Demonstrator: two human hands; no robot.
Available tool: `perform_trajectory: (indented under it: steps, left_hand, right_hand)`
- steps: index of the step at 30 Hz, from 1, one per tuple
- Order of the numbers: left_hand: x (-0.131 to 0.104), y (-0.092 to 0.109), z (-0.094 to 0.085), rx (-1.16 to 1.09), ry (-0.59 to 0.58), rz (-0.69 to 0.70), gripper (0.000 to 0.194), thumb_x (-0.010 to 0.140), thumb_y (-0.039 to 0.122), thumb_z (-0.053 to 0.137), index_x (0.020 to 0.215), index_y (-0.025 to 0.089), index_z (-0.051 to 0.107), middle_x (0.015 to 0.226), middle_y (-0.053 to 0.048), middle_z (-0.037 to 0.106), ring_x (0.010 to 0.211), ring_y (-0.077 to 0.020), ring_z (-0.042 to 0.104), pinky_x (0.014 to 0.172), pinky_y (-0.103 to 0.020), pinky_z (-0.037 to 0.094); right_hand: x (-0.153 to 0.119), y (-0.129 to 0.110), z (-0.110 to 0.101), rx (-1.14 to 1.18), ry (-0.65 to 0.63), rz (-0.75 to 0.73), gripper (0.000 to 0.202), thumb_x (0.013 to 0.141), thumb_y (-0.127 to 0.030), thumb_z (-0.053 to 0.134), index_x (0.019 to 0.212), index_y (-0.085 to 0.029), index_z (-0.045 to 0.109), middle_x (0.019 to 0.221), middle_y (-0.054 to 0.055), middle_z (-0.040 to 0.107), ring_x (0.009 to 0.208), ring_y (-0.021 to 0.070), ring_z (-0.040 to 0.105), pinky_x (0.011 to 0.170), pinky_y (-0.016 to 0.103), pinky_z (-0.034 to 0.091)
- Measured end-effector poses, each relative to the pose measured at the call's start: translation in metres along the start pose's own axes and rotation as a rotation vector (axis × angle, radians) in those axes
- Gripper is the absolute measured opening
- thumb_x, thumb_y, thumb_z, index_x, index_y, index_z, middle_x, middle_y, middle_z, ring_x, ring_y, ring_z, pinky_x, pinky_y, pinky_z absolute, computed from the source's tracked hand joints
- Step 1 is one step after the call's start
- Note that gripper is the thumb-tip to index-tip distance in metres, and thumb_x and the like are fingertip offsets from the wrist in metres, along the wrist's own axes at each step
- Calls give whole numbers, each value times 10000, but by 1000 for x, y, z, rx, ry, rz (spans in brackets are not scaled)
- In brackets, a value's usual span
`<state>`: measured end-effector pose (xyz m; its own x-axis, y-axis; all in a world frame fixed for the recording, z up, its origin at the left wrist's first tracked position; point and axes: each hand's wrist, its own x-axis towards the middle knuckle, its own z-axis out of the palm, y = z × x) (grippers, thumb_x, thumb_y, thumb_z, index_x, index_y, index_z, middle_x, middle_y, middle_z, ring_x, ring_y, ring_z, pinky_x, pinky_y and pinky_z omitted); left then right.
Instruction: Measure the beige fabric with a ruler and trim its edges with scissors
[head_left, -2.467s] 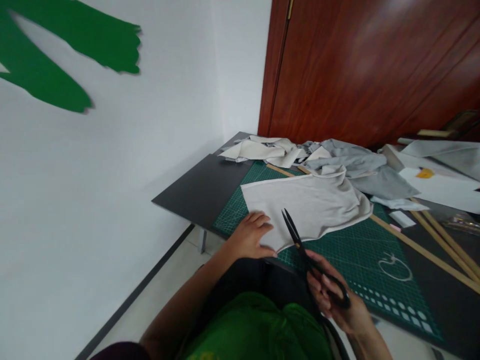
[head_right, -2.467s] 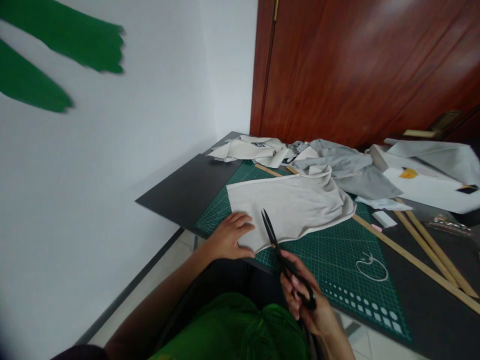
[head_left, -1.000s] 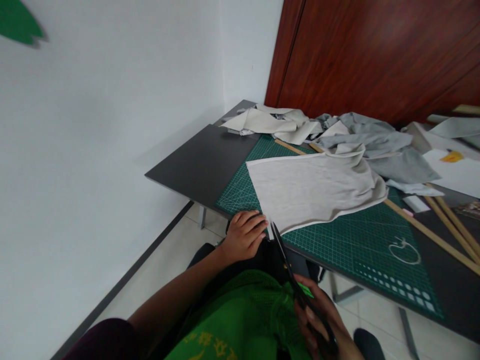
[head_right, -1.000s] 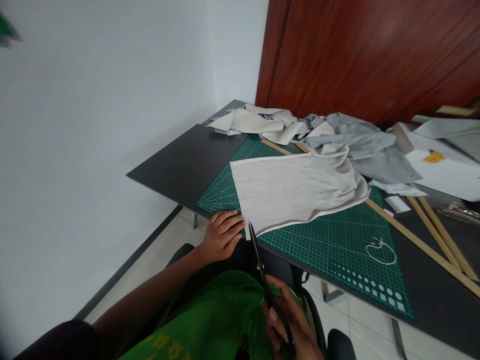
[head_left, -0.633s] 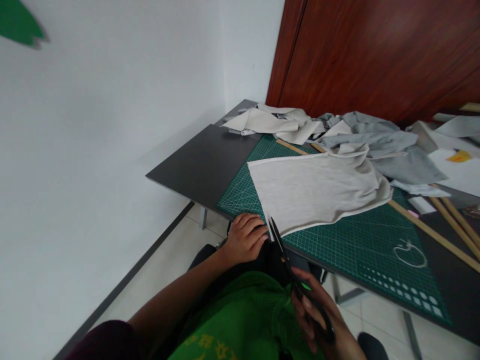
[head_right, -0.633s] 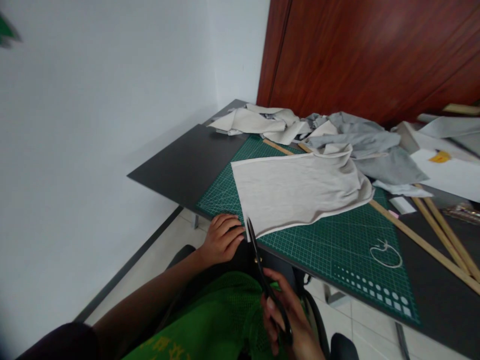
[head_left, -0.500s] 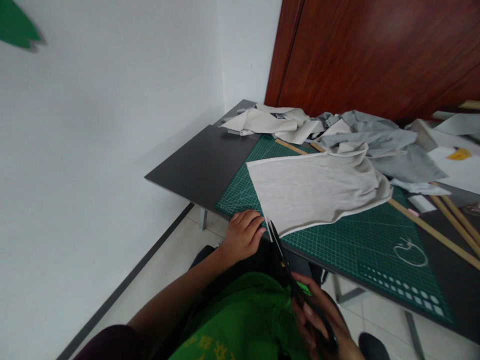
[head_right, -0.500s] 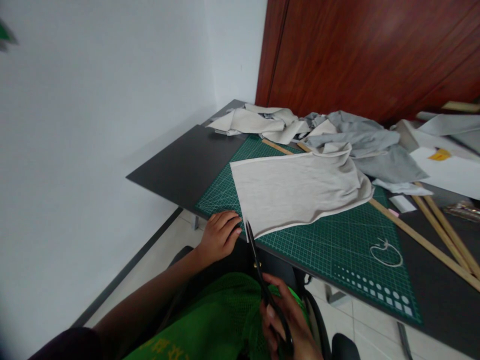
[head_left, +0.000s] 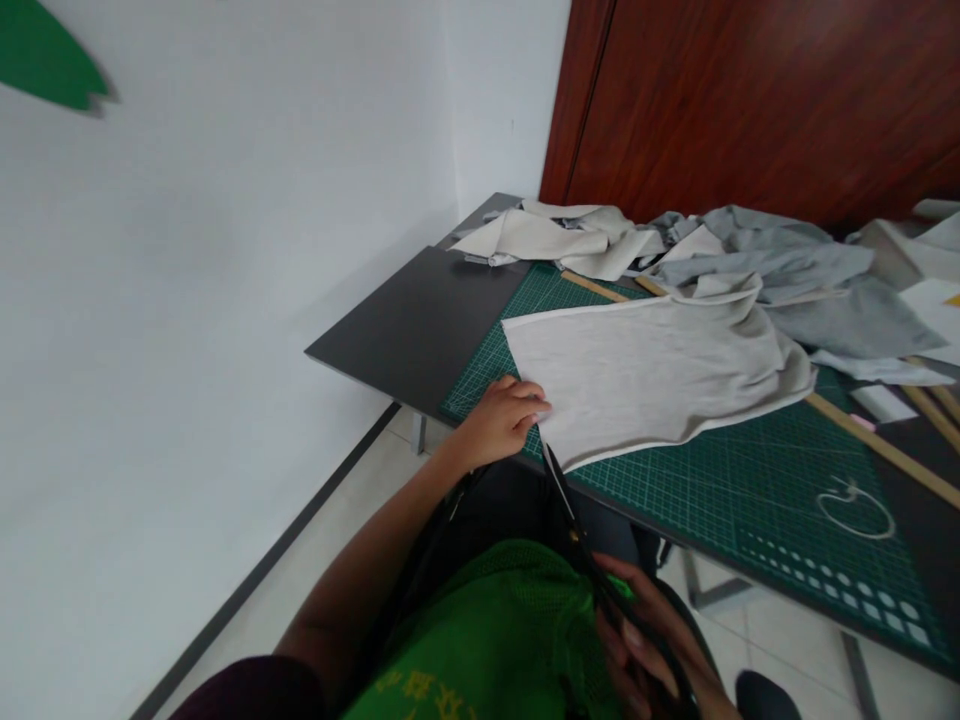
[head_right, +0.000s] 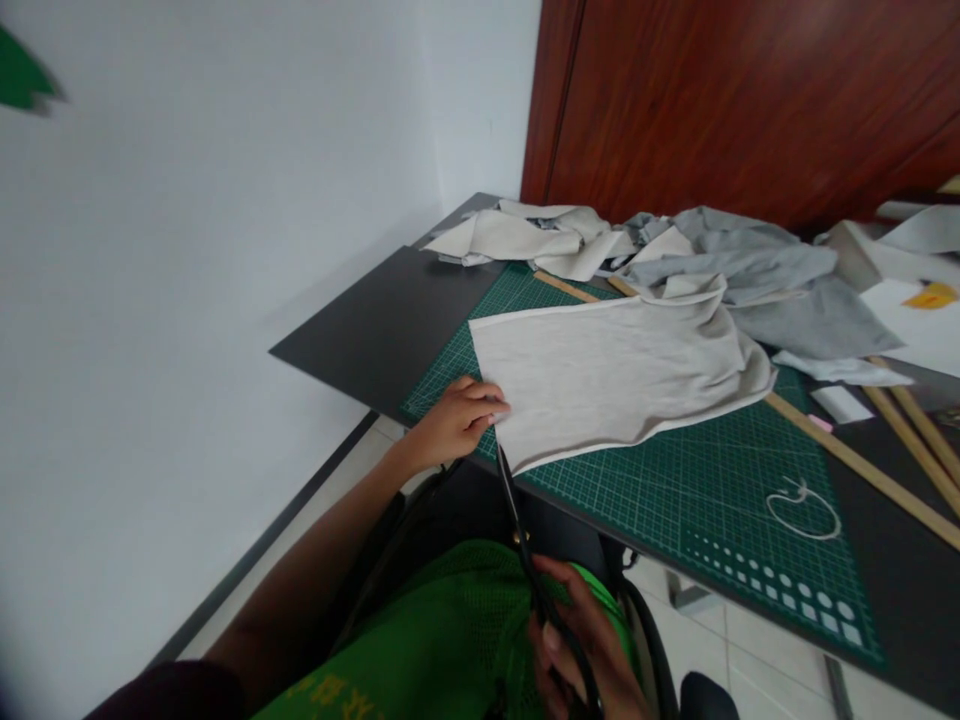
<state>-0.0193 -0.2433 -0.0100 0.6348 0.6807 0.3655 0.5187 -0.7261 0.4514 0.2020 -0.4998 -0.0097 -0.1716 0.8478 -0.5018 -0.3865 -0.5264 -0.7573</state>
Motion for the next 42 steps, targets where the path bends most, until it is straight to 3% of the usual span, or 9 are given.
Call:
perform_trajectory:
  steps: [9,16,20,24,31,35,39,42]
  left_hand:
    - [-3,-4,5,-61,57,-9,213,944,137,637,1028,229,809,1194,-46,773,1024,-244,625,955,-438,475]
    - [-7,2,-1,-25,12,1,190,957,183,655,1057,247,803,1240,-34,764,1086,-258,618,959,-448,460]
    - [-6,3,-5,-16,-36,6,194,917,226,737,1089,288,801,1283,-11,745,1111,-259,611,942,-445,447]
    - [-3,3,0,-2,-19,-21,94,959,265,727,979,288,816,1226,-2,756,1070,-239,614,932,-428,436]
    - [-3,2,0,8,-36,9,132,1006,306,687,976,282,814,1235,-2,752,1092,-245,607,946,-427,428]
    - [-4,1,-7,-49,-76,33,159,955,250,718,1067,312,811,1288,-6,724,1150,-249,605,1001,-445,433]
    - [-4,2,-9,-48,-94,33,230,918,213,731,1103,329,803,1315,-8,709,1182,-266,594,1025,-475,424]
    - [-5,2,-9,-56,-94,32,218,920,205,726,1084,328,801,1324,-5,711,1193,-275,594,1023,-485,423]
  right_hand:
    - [4,-2,20,-3,113,55,772,787,-622,875,1394,-260,565,709,-68,601,446,67,467,415,193,363]
    - [12,5,27,45,56,37,711,826,-636,839,1341,-233,558,591,-81,576,403,92,448,372,206,377]
    - [2,3,33,85,132,50,679,803,-599,877,1302,-242,586,652,-70,605,424,76,459,427,212,376]
    - [-7,1,34,36,208,69,741,743,-616,914,1308,-252,602,681,-52,623,465,92,484,479,239,394]
    - [-6,7,32,12,195,42,695,781,-622,879,1313,-269,602,700,-29,640,451,121,514,457,265,399]
    - [-6,11,32,77,159,40,634,794,-591,882,1285,-289,619,753,-21,647,478,139,545,461,275,415]
    - [-8,12,35,77,220,67,699,746,-629,907,1281,-298,602,817,-3,686,517,133,562,479,275,449]
    - [-6,8,38,33,218,65,747,744,-648,901,1312,-282,582,758,-29,660,476,97,503,454,243,410]
